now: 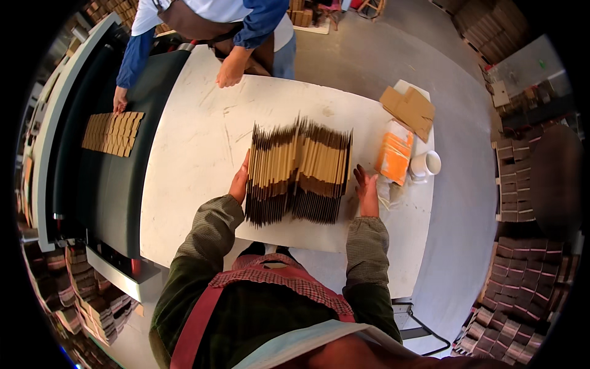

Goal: The person stacks flat cardboard pieces, places them into a strapping machine, and secures them with pink bands. They then remove the banded stacks and place them on a table. A coworker arranges additional cardboard pieces on a conveyor belt nearby.

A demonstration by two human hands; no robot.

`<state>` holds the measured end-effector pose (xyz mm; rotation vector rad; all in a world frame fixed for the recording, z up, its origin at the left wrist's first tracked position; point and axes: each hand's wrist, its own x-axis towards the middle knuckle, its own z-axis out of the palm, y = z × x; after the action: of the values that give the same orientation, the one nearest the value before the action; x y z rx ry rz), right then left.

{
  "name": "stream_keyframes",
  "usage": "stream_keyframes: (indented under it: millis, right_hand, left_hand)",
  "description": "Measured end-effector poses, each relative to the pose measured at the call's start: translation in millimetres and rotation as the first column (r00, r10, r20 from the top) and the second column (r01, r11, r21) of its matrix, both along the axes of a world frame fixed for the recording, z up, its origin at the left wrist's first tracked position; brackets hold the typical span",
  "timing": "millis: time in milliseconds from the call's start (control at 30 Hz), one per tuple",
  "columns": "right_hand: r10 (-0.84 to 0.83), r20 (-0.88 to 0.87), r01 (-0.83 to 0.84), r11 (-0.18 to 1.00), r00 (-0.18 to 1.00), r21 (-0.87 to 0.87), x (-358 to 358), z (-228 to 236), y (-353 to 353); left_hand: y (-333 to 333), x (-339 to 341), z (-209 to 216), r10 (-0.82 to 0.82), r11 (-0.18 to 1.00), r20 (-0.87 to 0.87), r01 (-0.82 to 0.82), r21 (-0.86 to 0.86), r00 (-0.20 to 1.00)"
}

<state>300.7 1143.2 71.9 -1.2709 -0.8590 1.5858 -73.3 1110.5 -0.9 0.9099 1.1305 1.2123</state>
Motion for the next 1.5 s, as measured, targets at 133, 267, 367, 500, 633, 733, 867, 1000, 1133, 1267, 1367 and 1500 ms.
stream_keyframes:
  millis: [133,267,367,500,633,733,867,1000,1133,1267,1367,1500]
  right_hand:
    - [0.072,0.216,-0.098,0.989,0.974,0.109,-38.8,-57.6,8.9]
    - [0.103,0.577,-0.157,0.987,0.81,0.044,-57.2,-110.5,-4.7]
    - [0.121,0.481,-0.197,0.974,0.868,0.111,-55.1,-76.7,0.2]
    - [0.239,0.175,-0.259,0.961,0.955,0.1,-68.0,39.2,4.2]
    - [0.403,0.037,-0.399,0.913,0.914,-0.08,-98.2,116.8,-12.1]
    - [0.362,-0.067,-0.361,0.861,0.93,-0.358,-106.1,66.8,-24.8]
    - [0.247,-0.11,-0.268,0.819,0.963,-0.508,-106.0,8.4,-40.5]
    - [0.317,0.01,-0.29,0.879,0.948,-0.379,-111.1,19.3,-25.3]
    - [0.541,0.178,-0.391,0.763,0.822,-0.514,-137.6,68.9,-17.3]
    - [0.575,0.193,-0.417,0.75,0.795,-0.514,-147.8,85.8,-9.3]
    - [0.555,0.309,-0.395,0.8,0.773,-0.451,-143.8,78.2,-4.7]
    - [0.501,0.04,-0.414,0.754,0.864,-0.51,-115.3,36.6,-6.6]
  left_hand:
    - [-2.3,-12.0,-60.6,0.159,0.972,0.307,-0.094,-0.216,0.938]
    - [6.7,2.4,-83.5,0.207,0.969,0.443,-0.123,-0.212,0.872]
    - [1.8,-25.4,13.3,0.008,0.999,-0.107,-0.013,-0.045,0.994]
    - [-8.7,-76.2,108.4,-0.208,0.973,-0.243,0.175,-0.153,0.948]
    - [-40.9,-100.0,136.4,-0.224,0.866,0.201,0.289,-0.407,0.954]
    - [-57.7,-107.4,99.4,-0.127,0.791,0.267,0.26,-0.554,0.955]
    - [-63.4,-101.0,104.3,-0.208,0.678,0.038,0.172,-0.715,0.977]
    - [-46.3,-115.7,121.7,-0.256,0.756,0.061,0.239,-0.609,0.965]
    - [-9.4,-130.2,123.6,-0.25,0.7,0.076,0.235,-0.675,0.965]
    - [6.9,-137.1,120.4,-0.384,0.693,0.027,0.307,-0.652,0.923]
    - [1.4,-147.3,88.3,-0.501,0.657,0.113,0.462,-0.596,0.858]
    - [-30.0,-130.2,83.1,-0.532,0.749,0.094,0.52,-0.412,0.841]
